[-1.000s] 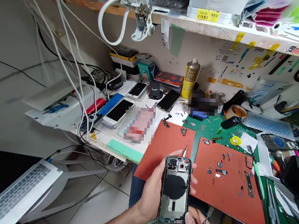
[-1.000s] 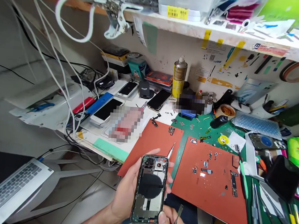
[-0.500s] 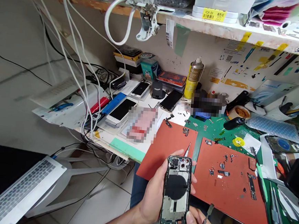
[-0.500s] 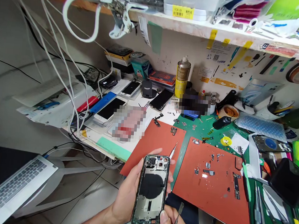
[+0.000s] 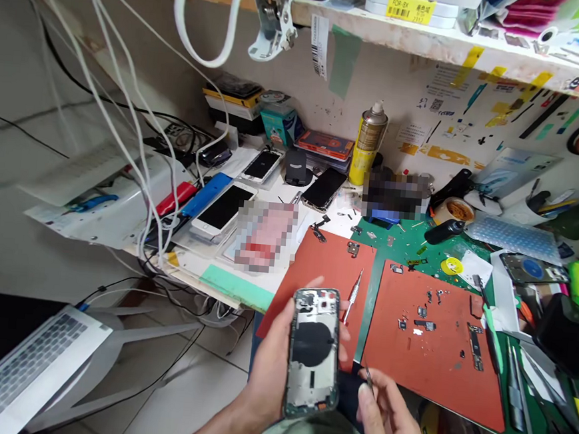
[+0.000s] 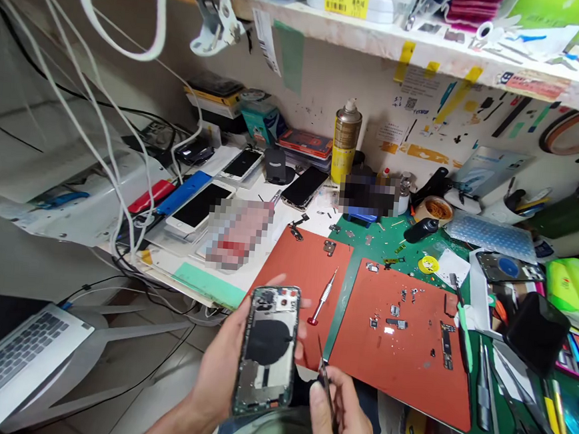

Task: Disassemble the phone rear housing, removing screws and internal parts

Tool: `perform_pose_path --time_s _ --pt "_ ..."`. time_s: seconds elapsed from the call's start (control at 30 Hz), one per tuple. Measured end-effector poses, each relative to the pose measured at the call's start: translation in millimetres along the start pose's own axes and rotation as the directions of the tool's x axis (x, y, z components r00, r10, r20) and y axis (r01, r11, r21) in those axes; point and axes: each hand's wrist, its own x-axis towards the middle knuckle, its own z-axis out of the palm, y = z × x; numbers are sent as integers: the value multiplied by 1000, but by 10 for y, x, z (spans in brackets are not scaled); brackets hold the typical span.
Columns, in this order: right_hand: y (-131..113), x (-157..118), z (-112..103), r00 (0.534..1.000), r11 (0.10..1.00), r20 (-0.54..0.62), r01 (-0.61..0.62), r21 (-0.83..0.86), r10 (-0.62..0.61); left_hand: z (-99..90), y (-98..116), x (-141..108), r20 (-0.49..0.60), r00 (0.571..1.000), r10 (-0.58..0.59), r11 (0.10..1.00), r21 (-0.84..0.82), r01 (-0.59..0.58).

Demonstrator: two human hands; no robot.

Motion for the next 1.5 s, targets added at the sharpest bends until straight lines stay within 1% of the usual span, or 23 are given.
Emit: perform_pose_path --time_s 0.07,0.1,0.17,0.2,0.27,0.33,0.4,0.43,0.53,0.73,0.9,0.97,1.0,1.03,1.07,1.1,1.13,1.17,1.2,1.27,1.33,1.4,1.5 --pt "-75 166 -61 991 974 11 133 -186 -133 -56 84 -18 -93 994 52 998 52 -48" --pt "-102 252 -81 976 936 40 216 -279 -214 -93 110 -24 -116 991 62 996 71 -54" --pt "-132 408 -81 932 828 88 353 -435 -351 -173 123 -35 -115 992 46 996 80 -36" --pt "-136 473 -57 912 769 88 387 -509 -401 -211 113 -38 -106 994 32 997 72 -24" --pt "-134 574 28 877 639 59 392 -662 -476 -278 78 -41 -82 997 8 999 46 -4" --pt "-137 650 133 857 486 82 365 -794 -509 -328 45 -40 -60 998 -4 1000 25 5" --pt "-157 715 227 857 367 117 334 -869 -502 -362 29 -39 -39 999 -16 1000 11 16" --pt "-173 744 264 862 332 126 319 -888 -491 -373 27 -39 -29 999 -21 1000 5 21" --pt "-227 802 326 871 300 132 301 -905 -474 -391 35 -45 6 999 -33 999 -12 33" --pt "-262 815 349 878 267 154 298 -916 -453 -405 35 -44 77 996 -42 999 -23 44" --pt "-252 813 331 878 275 155 303 -912 -452 -404 17 -22 70 995 -70 996 -51 74" --pt "-260 746 301 860 340 127 326 -882 -495 -402 15 -12 60 996 -67 995 -76 71" --pt "-268 689 286 850 412 120 367 -834 -513 -404 16 -8 59 996 -60 994 -90 65" --pt "-276 618 275 851 511 123 415 -753 -510 -408 17 -4 62 997 -46 993 -106 53" --pt "-284 537 269 869 626 147 448 -638 -473 -414 20 0 65 997 -34 992 -123 42" --pt "-291 452 272 893 741 202 446 -502 -401 -422 22 2 65 998 -22 990 -137 31" --pt "-294 370 284 910 839 283 394 -374 -302 -432 25 3 62 998 -10 989 -146 19" --pt "-293 296 305 908 914 370 305 -269 -195 -443 27 4 58 998 5 989 -151 4" --pt "-288 234 333 890 960 445 204 -189 -102 -456 28 3 57 998 15 989 -148 -6" --pt "-271 154 395 836 997 549 37 -72 9 -481 29 0 64 998 30 991 -135 -21" --pt "-260 123 444 801 998 596 -69 10 49 -503 31 -1 92 995 35 991 -129 -23" --pt "-263 113 465 790 992 611 -105 66 43 -517 36 2 128 991 34 991 -131 -17" --pt "-283 97 460 805 990 593 -100 100 22 -522 45 7 171 985 22 992 -123 -1"
